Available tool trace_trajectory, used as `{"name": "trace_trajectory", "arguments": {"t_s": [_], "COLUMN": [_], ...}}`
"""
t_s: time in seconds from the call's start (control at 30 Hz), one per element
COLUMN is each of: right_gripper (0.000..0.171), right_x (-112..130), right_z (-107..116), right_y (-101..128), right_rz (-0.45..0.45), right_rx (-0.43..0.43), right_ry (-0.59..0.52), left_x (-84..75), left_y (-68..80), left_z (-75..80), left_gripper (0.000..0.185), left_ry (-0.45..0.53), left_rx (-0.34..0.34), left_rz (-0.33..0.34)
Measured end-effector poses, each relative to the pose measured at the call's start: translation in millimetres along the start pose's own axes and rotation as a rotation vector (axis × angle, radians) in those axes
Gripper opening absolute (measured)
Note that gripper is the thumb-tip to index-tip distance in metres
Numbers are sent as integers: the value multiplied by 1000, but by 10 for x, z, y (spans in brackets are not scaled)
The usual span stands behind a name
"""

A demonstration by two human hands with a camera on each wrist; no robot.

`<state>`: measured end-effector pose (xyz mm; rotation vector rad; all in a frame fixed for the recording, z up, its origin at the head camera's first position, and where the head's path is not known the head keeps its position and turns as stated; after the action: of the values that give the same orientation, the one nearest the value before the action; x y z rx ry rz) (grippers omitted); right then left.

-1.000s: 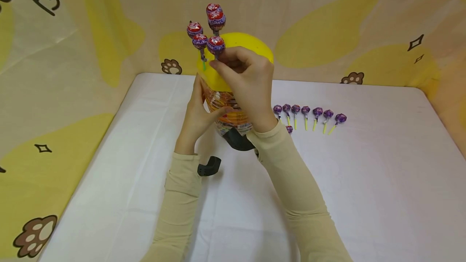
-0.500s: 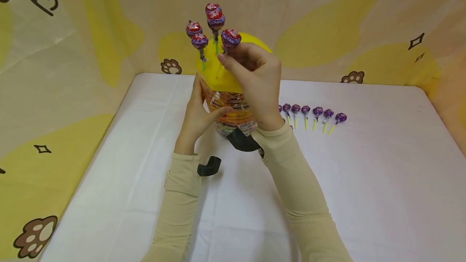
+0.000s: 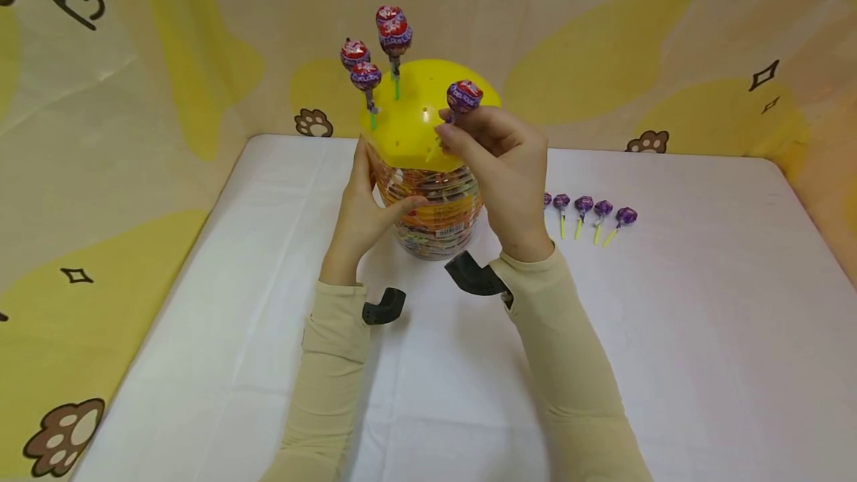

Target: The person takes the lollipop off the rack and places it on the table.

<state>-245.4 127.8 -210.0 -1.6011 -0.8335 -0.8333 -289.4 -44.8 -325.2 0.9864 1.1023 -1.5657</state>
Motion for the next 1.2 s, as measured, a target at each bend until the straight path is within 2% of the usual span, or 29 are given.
{"name": "trace_trajectory", "arguments": {"t_s": [0.2, 0.33, 0.53, 0.73, 0.9, 1.2], "right_gripper": [9, 12, 8, 8, 6, 8], "right_x": [-83, -135, -205, -325, -467, -672], "right_z": [198, 347, 543, 698, 819, 1097], "right_y": [91, 137, 197, 275, 360, 475], "right_rz": [-22, -25, -42, -99, -147, -251], "right_rx": [-28, -34, -47, -55, -40, -22], "right_ry": [-46, -45, -30, 38, 54, 228], "left_x": [-30, -37, -48, -42, -43, -43], "left_y": [0, -2, -2, -6, -11, 0], "left_z": [11, 12, 21, 21, 2, 4], "left_gripper": [116, 117, 117, 116, 116, 117], "left_ry": [3, 9, 12, 13, 15, -1], "left_rx": [-6, -7, -11, -8, -2, -6], "left_rz": [-34, -50, -65, -78, -74, -54]}}
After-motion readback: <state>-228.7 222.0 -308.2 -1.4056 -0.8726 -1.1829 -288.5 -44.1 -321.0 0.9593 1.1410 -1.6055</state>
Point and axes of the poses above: each hand's wrist, its own y-axis away from the middle knuckle, its own z-axis out of the back of the hand, x = y × z, the point moved 10 cm from there along -y, towards the middle knuckle, and after that the axes turned 6 degrees about y, right-handed, at the moved point
